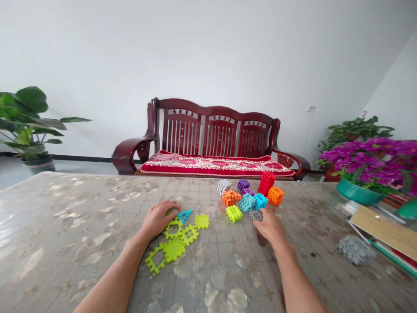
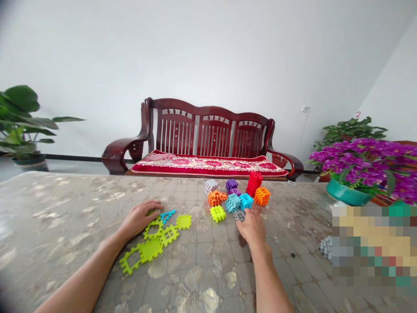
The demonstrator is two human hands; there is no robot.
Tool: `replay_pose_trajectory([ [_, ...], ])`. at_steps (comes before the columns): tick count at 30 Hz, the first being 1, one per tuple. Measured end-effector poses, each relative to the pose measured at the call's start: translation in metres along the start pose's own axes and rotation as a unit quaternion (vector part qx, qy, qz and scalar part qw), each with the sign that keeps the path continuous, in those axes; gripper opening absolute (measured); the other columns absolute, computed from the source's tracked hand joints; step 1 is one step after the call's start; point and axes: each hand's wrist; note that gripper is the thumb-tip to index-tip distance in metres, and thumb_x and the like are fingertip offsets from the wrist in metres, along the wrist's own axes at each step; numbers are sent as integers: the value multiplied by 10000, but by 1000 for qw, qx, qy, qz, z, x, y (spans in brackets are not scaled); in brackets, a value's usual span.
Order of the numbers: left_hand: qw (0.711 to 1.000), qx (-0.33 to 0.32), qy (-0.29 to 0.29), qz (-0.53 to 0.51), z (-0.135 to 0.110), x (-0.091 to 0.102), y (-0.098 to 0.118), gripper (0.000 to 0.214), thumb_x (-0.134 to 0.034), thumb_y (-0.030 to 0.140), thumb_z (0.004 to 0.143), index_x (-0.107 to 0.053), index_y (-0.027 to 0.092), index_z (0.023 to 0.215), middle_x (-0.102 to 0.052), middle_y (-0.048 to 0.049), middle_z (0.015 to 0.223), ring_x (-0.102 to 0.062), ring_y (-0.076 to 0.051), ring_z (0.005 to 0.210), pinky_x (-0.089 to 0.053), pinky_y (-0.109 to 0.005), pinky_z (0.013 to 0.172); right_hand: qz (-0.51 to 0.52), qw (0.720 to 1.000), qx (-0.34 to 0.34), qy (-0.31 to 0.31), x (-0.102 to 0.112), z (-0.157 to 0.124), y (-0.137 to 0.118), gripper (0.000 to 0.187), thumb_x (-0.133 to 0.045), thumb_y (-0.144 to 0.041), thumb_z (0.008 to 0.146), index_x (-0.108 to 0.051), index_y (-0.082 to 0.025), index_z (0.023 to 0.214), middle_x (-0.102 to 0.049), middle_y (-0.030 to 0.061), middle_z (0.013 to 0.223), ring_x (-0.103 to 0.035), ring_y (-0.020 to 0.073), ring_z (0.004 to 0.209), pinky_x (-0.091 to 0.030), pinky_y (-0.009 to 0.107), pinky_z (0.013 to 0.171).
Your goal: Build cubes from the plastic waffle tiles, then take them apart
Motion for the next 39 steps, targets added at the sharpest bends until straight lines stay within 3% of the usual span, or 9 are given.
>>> replay_pose_trajectory([
  [7,1000,4,3,-5,-1,1,3,302,-519,404,812,-737,296,991,-695,-8,1210,-609,-220,1153,-412,-360,1043,4,999,-52,0,7,1,22,476,-539,-316,774,-602,-204,1233,-699,132,1080,-661,293,981,-471,349,772],
  [12,1000,10,-4,-6,-1,2,4,304,-516,399,820,-733,293,1003,-690,-12,1221,-598,-218,1170,-399,-364,1056,-6,998,-48,30,13,-2,19,460,-572,-364,762,-634,-221,1195,-676,139,1120,-632,325,1021,-480,397,791],
  [15,1000,16,-6,-6,-1,3,6,298,-525,394,816,-735,302,1006,-688,-7,1223,-601,-218,1163,-398,-364,1055,31,993,-4,118,13,-5,-1,369,-548,-316,791,-669,-214,1124,-671,124,1125,-604,308,1053,-467,401,857],
  [17,1000,17,-11,-2,-1,4,8,293,-535,399,817,-735,309,1011,-683,-6,1231,-597,-219,1169,-392,-368,1058,113,982,61,139,9,-11,-24,335,-516,-252,800,-677,-216,1091,-688,87,1090,-614,254,1019,-465,359,881],
  [21,1000,14,-17,5,-3,4,9,303,-579,457,803,-730,320,1027,-665,-9,1260,-568,-235,1211,-370,-387,1072,272,942,189,51,-9,-33,-83,367,-512,-191,772,-663,-216,1105,-708,48,1057,-641,180,898,-491,297,844],
  [26,1000,16,-20,6,-3,4,9,305,-581,463,810,-728,309,1028,-665,-24,1257,-569,-238,1206,-361,-400,1074,234,918,320,11,-22,-55,-133,568,-585,-184,728,-572,-171,1296,-623,83,1292,-530,239,1196,-377,368,1056],
  [31,1000,16,-6,-13,-2,5,10,316,-512,456,849,-730,296,1011,-688,-20,1218,-581,-217,1188,-380,-372,1065,177,916,359,-26,-25,-55,-143,542,-602,-206,774,-555,-202,1315,-635,80,1268,-534,238,1181,-384,365,1034],
  [36,1000,13,-9,-11,-1,5,9,320,-499,443,850,-733,292,1009,-688,-22,1220,-587,-218,1181,-389,-373,1058,191,905,379,18,-28,-65,-140,292,-557,-246,881,-637,-224,1161,-675,52,1172,-554,216,1119,-400,346,1000],
  [39,1000,13,-7,-17,-1,4,7,322,-490,451,854,-732,295,998,-694,-17,1212,-596,-211,1170,-396,-355,1053,196,916,349,33,-27,-71,-138,267,-449,-249,946,-659,-237,1111,-711,45,1062,-599,198,1019,-432,318,935],
])
Point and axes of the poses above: each hand's wrist, its own z-axis towards the middle knuckle, its own x-axis out of the back of the hand, y = z × x
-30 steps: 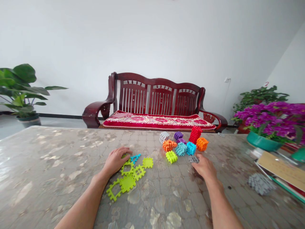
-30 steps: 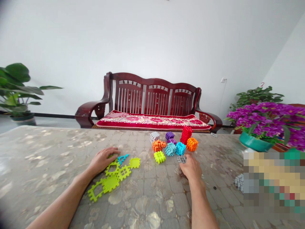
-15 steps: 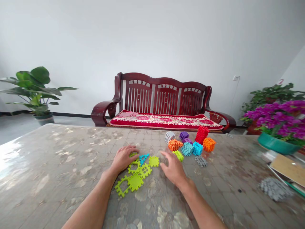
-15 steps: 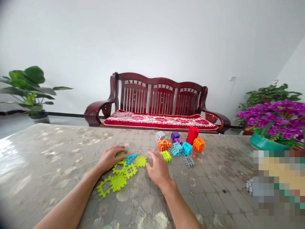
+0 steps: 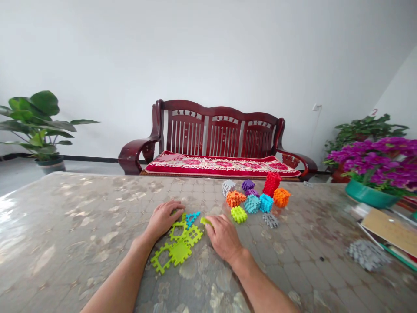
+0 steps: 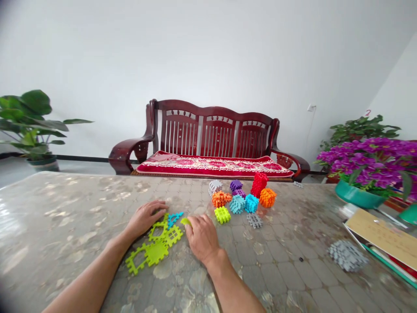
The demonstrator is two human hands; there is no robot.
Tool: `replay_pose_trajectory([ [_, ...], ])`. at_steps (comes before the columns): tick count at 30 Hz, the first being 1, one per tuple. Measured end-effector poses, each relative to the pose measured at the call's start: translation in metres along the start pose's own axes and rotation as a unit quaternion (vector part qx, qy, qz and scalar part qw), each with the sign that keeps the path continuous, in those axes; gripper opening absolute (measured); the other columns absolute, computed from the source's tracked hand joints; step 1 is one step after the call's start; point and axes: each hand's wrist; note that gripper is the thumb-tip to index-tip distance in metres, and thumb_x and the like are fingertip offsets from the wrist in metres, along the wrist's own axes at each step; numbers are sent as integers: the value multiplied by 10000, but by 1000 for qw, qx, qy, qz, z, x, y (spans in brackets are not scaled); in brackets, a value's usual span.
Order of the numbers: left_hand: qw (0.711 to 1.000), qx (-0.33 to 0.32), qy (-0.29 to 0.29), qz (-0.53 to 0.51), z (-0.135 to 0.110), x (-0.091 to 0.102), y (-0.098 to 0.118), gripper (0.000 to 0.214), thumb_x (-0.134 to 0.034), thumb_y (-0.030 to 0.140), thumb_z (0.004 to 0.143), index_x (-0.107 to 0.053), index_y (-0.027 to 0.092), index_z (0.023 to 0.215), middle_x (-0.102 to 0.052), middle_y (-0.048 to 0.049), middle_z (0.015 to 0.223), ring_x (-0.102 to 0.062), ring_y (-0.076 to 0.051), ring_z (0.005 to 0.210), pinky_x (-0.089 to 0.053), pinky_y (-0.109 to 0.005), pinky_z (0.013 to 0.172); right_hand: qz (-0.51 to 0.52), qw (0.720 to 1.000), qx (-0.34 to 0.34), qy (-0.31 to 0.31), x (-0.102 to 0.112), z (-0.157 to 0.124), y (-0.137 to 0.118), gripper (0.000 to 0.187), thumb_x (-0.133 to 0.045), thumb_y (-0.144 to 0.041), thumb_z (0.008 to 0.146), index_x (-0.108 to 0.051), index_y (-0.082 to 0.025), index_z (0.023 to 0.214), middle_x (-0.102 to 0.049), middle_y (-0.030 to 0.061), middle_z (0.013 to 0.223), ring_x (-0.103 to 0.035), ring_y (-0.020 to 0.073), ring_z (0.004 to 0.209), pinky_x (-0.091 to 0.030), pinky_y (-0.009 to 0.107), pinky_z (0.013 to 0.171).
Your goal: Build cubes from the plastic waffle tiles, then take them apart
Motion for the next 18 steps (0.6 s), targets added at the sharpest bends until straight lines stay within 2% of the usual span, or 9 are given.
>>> replay_pose_trajectory([
  [2,1000,0,3,-3,0,-1,-1,321,-485,446,854,-731,294,994,-699,-13,1203,-601,-209,1165,-404,-341,1047,1,999,-40,16,-1,0,1,314,-388,-235,963,-665,-238,1109,-723,46,1017,-623,187,975,-449,297,900],
  [5,1000,-2,7,1,0,-2,-2,315,-484,428,848,-734,287,979,-702,-11,1197,-603,-212,1162,-414,-337,1039,30,995,-89,40,-7,1,8,348,-377,-227,952,-640,-226,1180,-722,52,1077,-641,182,1010,-464,289,909],
  [11,999,5,34,-12,1,-3,-7,344,-460,425,848,-736,261,970,-713,-24,1163,-621,-221,1131,-439,-320,1018,60,991,-109,54,-15,3,15,419,-444,-220,908,-537,-190,1315,-645,90,1254,-595,204,1153,-462,321,961],
  [15,992,94,80,0,0,3,-9,397,-398,428,877,-723,247,1015,-709,-39,1160,-645,-225,1077,-473,-312,961,28,993,-107,49,-13,3,8,487,-563,-273,852,-513,-185,1329,-628,114,1217,-594,239,1123,-475,355,937],
  [18,982,154,101,31,-2,7,-9,396,-390,407,877,-713,249,1044,-706,-56,1155,-660,-241,1030,-493,-336,918,13,994,-104,27,-12,3,3,404,-622,-314,815,-595,-220,1207,-635,86,1153,-599,233,1092,-478,340,925],
])
Point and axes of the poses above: each hand's wrist, its own z-axis towards the middle knuckle, its own x-axis out of the back of the hand, y = z × x
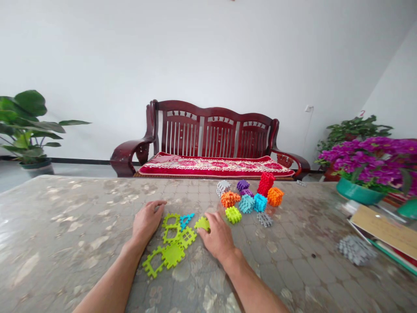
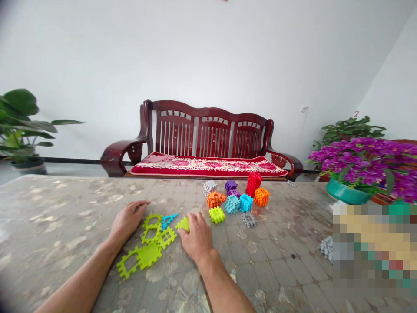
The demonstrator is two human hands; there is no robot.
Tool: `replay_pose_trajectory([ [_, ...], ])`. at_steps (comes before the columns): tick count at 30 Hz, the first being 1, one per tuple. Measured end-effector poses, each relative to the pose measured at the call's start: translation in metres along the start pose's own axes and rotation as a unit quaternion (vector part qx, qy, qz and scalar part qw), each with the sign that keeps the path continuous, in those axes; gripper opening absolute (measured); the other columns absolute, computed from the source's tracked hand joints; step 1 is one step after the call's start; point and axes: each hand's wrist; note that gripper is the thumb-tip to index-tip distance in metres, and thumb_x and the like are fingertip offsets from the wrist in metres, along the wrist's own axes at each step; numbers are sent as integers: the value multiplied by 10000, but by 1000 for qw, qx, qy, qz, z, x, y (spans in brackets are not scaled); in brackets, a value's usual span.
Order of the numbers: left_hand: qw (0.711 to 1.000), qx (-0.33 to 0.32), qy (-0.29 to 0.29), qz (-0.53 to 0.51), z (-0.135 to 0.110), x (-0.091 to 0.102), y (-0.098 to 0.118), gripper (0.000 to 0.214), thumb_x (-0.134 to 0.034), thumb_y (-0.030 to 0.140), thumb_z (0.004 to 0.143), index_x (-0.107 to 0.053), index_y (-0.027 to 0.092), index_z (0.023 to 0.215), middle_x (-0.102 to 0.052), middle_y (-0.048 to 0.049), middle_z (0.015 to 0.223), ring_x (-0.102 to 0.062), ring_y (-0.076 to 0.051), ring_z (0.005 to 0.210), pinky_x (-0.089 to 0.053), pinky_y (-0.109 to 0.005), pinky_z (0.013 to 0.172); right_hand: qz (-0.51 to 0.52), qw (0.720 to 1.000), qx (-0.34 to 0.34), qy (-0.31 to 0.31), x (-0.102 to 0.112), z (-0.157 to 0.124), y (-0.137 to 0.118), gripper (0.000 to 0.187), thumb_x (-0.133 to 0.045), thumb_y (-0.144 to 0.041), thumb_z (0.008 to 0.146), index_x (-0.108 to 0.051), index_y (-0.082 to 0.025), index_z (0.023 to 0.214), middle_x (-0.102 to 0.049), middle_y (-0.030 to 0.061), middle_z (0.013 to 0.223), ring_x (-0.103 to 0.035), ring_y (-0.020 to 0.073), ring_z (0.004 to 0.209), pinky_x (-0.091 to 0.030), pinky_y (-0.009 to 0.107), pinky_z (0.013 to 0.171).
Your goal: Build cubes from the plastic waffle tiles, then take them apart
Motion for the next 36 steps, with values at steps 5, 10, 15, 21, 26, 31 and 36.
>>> replay_pose_trajectory([
  [5,999,22,-2,23,-1,3,1,392,-386,372,862,-706,249,1053,-698,-72,1170,-666,-270,1007,-507,-364,868,-20,1000,15,-16,1,-1,-4,305,-652,-350,796,-636,-260,1087,-637,45,1107,-593,209,1067,-469,298,908],
  [10,999,50,-2,9,-3,7,4,413,-326,278,858,-678,249,1070,-728,-54,1116,-668,-261,1018,-507,-345,817,-21,1000,18,-12,3,0,-5,347,-624,-275,792,-617,-253,1139,-635,53,1124,-589,218,1077,-468,300,908],
  [15,996,78,-53,4,-3,10,8,366,-376,279,802,-701,278,969,-773,-5,935,-698,-272,894,-506,-335,689,-28,999,25,-14,2,1,-5,362,-570,-223,801,-608,-246,1160,-632,58,1135,-596,216,1066,-474,304,892],
  [21,995,66,-64,43,-2,8,9,346,-404,312,801,-715,295,952,-772,-10,887,-701,-258,831,-480,-301,642,-37,999,25,-15,0,1,-6,348,-563,-233,808,-603,-250,1153,-630,50,1128,-596,200,1045,-467,286,879],
  [26,990,91,-90,59,-2,10,14,364,-388,311,817,-701,309,1003,-763,5,962,-690,-238,906,-468,-280,674,-43,999,25,-18,0,2,-5,318,-565,-236,814,-611,-261,1128,-624,36,1131,-587,177,1036,-448,253,869],
  [31,988,97,-102,64,-2,11,15,372,-374,313,832,-687,308,1031,-757,1,986,-683,-237,922,-447,-278,670,-50,998,28,-24,1,2,-5,288,-559,-247,827,-614,-271,1108,-619,27,1112,-590,166,999,-444,244,841],
  [36,987,100,-106,62,-1,10,15,372,-368,321,836,-686,308,1029,-754,1,1004,-679,-234,939,-438,-278,677,-47,998,31,-19,0,2,-4,292,-557,-244,826,-613,-272,1111,-619,24,1106,-591,164,997,-442,238,835],
])
Point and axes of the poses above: each hand's wrist, its own z-axis towards the middle knuckle, its own x-axis out of the back of the hand, y = z × x
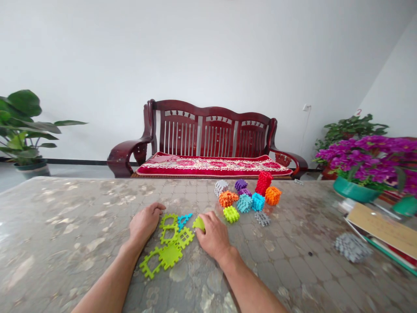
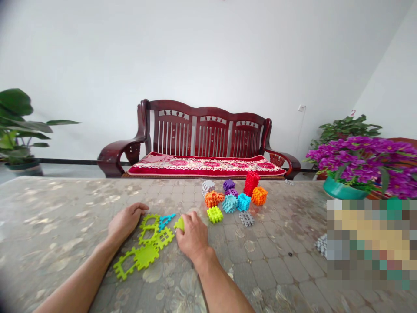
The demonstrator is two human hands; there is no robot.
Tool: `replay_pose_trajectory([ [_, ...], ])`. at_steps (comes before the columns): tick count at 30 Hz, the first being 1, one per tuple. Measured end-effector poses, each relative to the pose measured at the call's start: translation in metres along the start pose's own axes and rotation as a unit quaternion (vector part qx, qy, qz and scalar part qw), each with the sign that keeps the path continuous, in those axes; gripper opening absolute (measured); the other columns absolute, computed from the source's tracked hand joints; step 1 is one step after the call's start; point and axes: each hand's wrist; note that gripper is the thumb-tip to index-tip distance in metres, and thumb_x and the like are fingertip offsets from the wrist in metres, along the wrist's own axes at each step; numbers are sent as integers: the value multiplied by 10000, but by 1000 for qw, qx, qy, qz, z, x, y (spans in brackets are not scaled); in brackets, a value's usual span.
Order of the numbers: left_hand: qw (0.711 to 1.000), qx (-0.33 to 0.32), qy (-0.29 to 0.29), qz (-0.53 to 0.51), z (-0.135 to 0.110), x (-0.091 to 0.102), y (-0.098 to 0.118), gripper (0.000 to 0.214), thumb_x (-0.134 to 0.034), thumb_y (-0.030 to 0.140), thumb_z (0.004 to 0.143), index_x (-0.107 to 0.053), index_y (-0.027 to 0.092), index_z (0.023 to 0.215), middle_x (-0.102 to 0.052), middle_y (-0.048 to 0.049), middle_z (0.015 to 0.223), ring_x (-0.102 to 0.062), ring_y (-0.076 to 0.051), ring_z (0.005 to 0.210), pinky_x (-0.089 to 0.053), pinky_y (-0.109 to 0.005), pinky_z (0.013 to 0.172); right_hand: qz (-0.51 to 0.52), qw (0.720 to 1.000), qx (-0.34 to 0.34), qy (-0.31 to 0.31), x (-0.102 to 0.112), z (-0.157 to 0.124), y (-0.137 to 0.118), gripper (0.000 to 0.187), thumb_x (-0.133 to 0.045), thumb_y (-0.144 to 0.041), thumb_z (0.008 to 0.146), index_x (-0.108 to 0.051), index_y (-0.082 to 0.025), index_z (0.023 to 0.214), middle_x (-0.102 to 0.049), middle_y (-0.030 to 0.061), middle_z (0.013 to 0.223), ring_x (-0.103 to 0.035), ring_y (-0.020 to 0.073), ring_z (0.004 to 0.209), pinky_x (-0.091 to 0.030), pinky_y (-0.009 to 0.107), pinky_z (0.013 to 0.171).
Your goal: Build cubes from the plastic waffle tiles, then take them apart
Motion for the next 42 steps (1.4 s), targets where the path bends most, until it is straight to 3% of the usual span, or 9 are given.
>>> replay_pose_trajectory([
  [42,1000,-12,11,1,-1,0,1,353,-401,320,827,-708,301,1002,-763,-3,997,-688,-237,927,-470,-275,682,2,1000,11,-6,0,0,2,242,-578,-268,835,-628,-276,1072,-614,11,1098,-592,150,983,-444,225,813],
])
Point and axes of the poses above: each hand's wrist, its own z-axis towards the middle knuckle, its own x-axis out of the back of the hand, y = z × x
